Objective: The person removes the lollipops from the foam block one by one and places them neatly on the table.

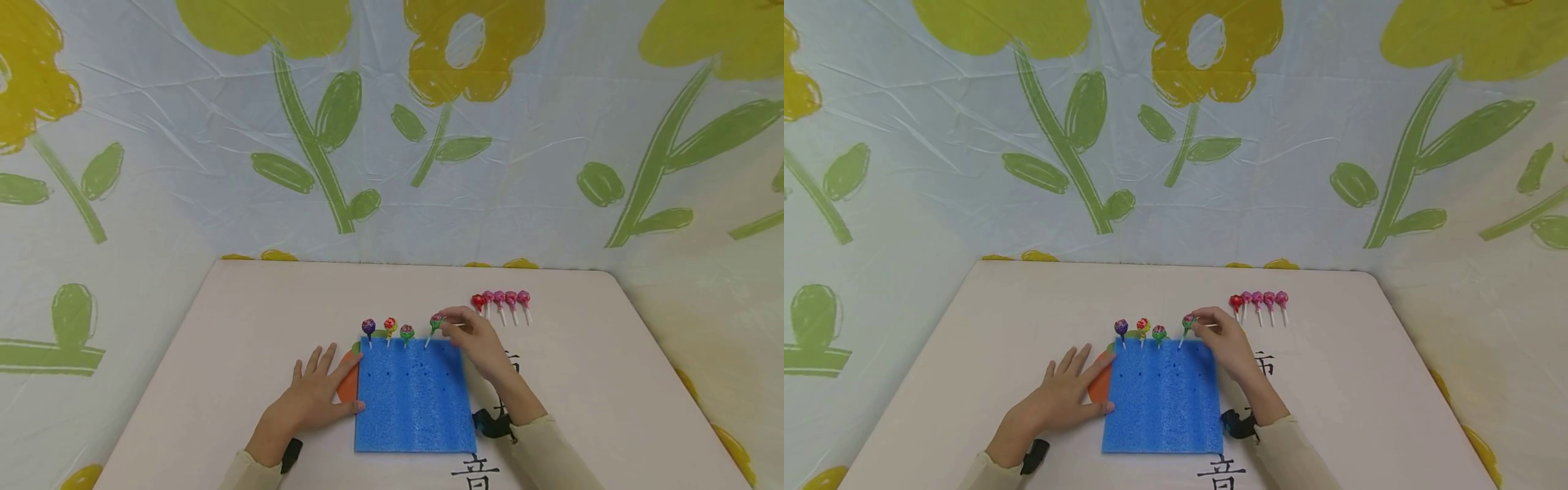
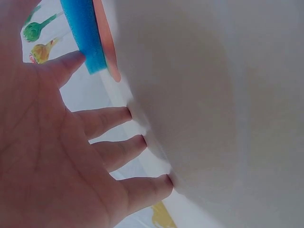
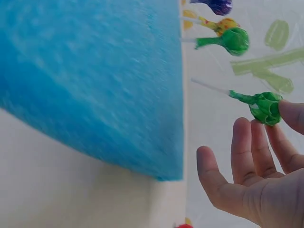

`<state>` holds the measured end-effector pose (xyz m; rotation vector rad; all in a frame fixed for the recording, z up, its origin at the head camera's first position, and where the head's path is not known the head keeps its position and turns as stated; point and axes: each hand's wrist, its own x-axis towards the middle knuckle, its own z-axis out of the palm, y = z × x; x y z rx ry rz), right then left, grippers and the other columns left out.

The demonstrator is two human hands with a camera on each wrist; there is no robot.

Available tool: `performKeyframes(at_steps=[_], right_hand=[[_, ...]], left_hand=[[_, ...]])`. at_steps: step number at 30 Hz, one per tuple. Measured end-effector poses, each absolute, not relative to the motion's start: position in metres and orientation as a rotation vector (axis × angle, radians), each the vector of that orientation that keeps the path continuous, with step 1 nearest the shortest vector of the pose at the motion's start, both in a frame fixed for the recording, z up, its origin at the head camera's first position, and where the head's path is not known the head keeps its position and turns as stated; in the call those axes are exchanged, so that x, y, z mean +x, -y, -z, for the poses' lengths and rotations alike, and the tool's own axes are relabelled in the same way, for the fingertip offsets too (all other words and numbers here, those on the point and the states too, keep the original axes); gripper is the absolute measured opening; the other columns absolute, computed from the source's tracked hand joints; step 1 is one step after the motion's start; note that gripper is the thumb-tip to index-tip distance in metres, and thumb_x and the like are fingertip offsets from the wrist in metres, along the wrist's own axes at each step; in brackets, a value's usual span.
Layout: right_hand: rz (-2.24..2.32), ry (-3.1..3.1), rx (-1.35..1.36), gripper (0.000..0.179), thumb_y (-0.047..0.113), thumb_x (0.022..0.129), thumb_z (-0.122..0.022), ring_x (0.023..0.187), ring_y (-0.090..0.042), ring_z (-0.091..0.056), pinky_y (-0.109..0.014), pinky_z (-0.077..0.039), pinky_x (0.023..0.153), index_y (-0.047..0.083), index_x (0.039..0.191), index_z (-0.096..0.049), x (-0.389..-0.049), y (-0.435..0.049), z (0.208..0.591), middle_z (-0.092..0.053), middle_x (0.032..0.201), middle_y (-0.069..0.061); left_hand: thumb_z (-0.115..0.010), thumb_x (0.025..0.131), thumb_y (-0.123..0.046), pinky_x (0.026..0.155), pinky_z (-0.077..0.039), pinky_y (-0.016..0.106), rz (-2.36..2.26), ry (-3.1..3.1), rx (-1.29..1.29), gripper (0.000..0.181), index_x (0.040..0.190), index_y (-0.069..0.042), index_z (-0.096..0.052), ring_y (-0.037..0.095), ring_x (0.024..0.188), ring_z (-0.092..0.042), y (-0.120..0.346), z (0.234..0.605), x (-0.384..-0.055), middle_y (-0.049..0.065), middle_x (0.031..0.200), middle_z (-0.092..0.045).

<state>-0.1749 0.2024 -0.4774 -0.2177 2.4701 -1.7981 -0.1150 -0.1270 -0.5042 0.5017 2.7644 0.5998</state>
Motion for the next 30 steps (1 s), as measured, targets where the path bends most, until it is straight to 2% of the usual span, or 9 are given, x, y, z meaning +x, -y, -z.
performKeyframes(at_steps=[5, 9, 12, 16, 21, 26, 30], right_hand=[[1.814, -2.498, -0.205, 0.034, 0.024, 0.102, -0.062, 0.106, -0.033, -0.064, -0.045, -0.053, 0.092, 0.005, 0.13, -0.061, -0.174, -0.213, 0.471, -0.061, 0.116, -0.017], [1.807, -2.5, -0.161, 0.036, 0.026, 0.102, -0.061, 0.106, -0.031, -0.063, -0.036, -0.054, 0.091, 0.005, 0.133, -0.06, -0.173, -0.226, 0.466, -0.06, 0.118, -0.017], [1.805, -2.506, -0.13, 0.037, 0.027, 0.102, -0.06, 0.108, -0.035, -0.062, -0.035, -0.054, 0.09, 0.006, 0.133, -0.059, -0.174, -0.237, 0.465, -0.06, 0.119, -0.016], [1.756, -2.55, -0.089, 0.04, 0.032, 0.102, -0.06, 0.109, -0.037, -0.061, -0.042, -0.052, 0.093, 0.006, 0.133, -0.059, -0.174, -0.253, 0.465, -0.061, 0.121, -0.016], [1.665, -2.606, -0.022, 0.045, 0.034, 0.104, -0.056, 0.108, -0.032, -0.061, -0.042, -0.05, 0.094, 0.004, 0.137, -0.056, -0.173, -0.274, 0.462, -0.06, 0.126, -0.017], [1.613, -2.59, -0.042, 0.048, 0.033, 0.105, -0.053, 0.11, -0.036, -0.06, -0.039, -0.051, 0.091, 0.0, 0.14, -0.052, -0.175, -0.295, 0.458, -0.058, 0.129, -0.02], [1.586, -2.538, -0.083, 0.049, 0.03, 0.106, -0.052, 0.112, -0.042, -0.057, -0.045, -0.051, 0.092, -0.005, 0.14, -0.05, -0.179, -0.31, 0.458, -0.056, 0.131, -0.024]], left_hand=[[-0.063, 0.086, -0.07, 0.109, -0.007, 0.075, -0.59, -2.768, 0.497, 0.087, 0.157, -0.03, -0.033, 0.049, 0.147, -0.01, 0.127, 0.505, -0.115, 0.022, 0.163, -0.018], [-0.063, 0.086, -0.069, 0.109, -0.007, 0.074, -0.592, -2.768, 0.498, 0.087, 0.157, -0.03, -0.033, 0.049, 0.147, -0.01, 0.126, 0.505, -0.115, 0.022, 0.163, -0.018], [-0.063, 0.086, -0.069, 0.109, -0.008, 0.075, -0.588, -2.77, 0.502, 0.086, 0.157, -0.03, -0.033, 0.049, 0.147, -0.01, 0.126, 0.504, -0.115, 0.022, 0.163, -0.018], [-0.063, 0.086, -0.068, 0.108, -0.008, 0.075, -0.584, -2.771, 0.503, 0.086, 0.157, -0.03, -0.033, 0.049, 0.147, -0.01, 0.126, 0.503, -0.114, 0.022, 0.163, -0.018], [-0.063, 0.086, -0.069, 0.109, -0.007, 0.075, -0.582, -2.765, 0.496, 0.086, 0.157, -0.031, -0.033, 0.049, 0.148, -0.01, 0.126, 0.504, -0.115, 0.022, 0.163, -0.017], [-0.063, 0.086, -0.07, 0.109, -0.008, 0.075, -0.57, -2.767, 0.49, 0.086, 0.157, -0.032, -0.033, 0.048, 0.148, -0.01, 0.125, 0.505, -0.115, 0.021, 0.163, -0.017], [-0.063, 0.085, -0.069, 0.109, -0.008, 0.074, -0.563, -2.772, 0.488, 0.086, 0.157, -0.031, -0.034, 0.048, 0.148, -0.01, 0.125, 0.504, -0.115, 0.021, 0.163, -0.018]])
